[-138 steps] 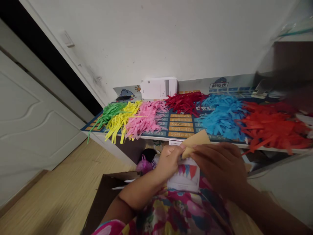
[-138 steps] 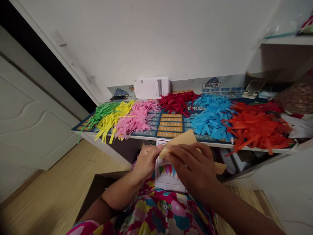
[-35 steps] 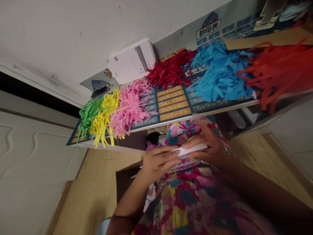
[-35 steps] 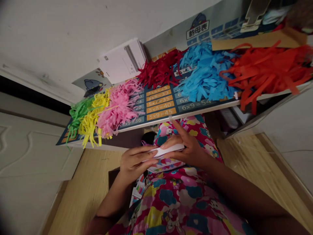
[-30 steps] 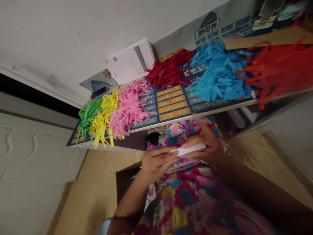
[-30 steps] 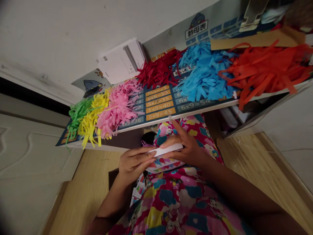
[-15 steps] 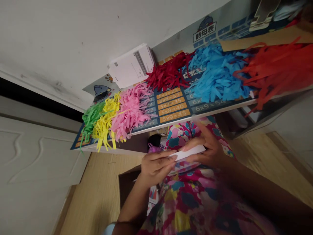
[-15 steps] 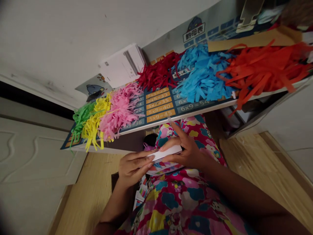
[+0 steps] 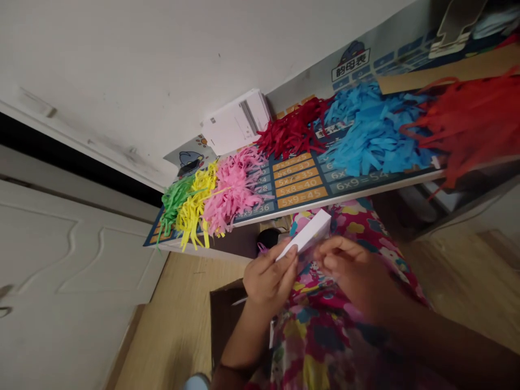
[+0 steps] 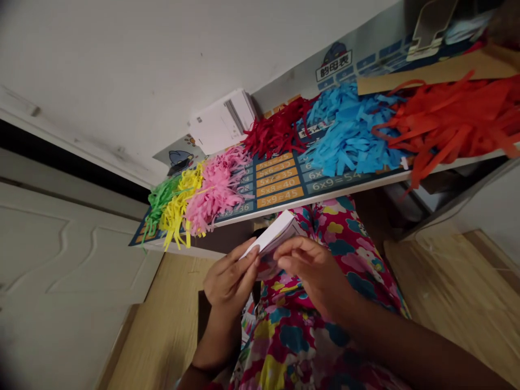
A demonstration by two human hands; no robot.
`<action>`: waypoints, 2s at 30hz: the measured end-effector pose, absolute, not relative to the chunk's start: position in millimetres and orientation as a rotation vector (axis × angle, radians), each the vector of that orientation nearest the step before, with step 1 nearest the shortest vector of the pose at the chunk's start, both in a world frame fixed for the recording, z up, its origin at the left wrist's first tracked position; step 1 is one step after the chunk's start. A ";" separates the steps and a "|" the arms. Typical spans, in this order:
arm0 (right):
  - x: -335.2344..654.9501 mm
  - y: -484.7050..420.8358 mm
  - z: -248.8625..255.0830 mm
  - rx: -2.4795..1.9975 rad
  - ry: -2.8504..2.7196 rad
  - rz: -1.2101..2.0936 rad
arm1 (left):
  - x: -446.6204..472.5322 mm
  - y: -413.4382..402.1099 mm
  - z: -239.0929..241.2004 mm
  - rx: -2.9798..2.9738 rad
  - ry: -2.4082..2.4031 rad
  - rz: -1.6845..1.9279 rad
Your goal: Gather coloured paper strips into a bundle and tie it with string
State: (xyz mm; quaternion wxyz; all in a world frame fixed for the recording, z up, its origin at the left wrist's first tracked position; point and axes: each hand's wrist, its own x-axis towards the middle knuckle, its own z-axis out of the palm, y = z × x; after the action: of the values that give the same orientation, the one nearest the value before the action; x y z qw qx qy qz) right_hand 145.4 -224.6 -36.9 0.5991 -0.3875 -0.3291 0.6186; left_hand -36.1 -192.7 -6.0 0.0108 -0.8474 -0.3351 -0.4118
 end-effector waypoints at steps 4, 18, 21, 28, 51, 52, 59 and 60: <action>130.6 -206.6 -33.9 -0.830 -0.552 1.549 | -34.3 -193.1 -3.7 -2.682 -1.017 -1.260; 122.1 -208.9 -29.9 -0.903 -0.452 1.469 | -33.2 -198.7 -2.1 -2.648 -1.004 -1.065; 121.9 -209.5 -27.6 -0.910 -0.470 1.452 | -34.7 -198.4 -2.6 -2.708 -0.947 -1.097; 122.1 -211.6 -21.4 -1.001 -0.520 1.429 | -36.6 -201.8 -3.4 -2.713 -0.977 -1.049; 160.7 -195.0 -60.9 -1.323 -0.966 0.693 | -37.1 -195.4 -2.0 -2.766 -0.950 -1.219; 168.1 -191.1 -64.8 -1.308 -1.026 0.635 | -38.3 -194.3 -1.0 -2.780 -0.954 -1.232; 175.9 -190.0 -62.8 -1.258 -1.521 1.028 | -51.0 -185.6 24.2 -2.712 -0.786 -0.811; 173.2 -192.2 -63.9 -1.280 -1.562 0.977 | -50.9 -185.8 27.5 -2.670 -0.801 -0.713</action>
State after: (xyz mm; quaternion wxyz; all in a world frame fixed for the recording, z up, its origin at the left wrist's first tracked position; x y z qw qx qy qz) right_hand 173.2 -192.2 -63.9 0.4340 -0.5141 -0.6272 0.3924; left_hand -50.9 -185.8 27.5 0.1319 -0.9198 -0.2761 -0.2456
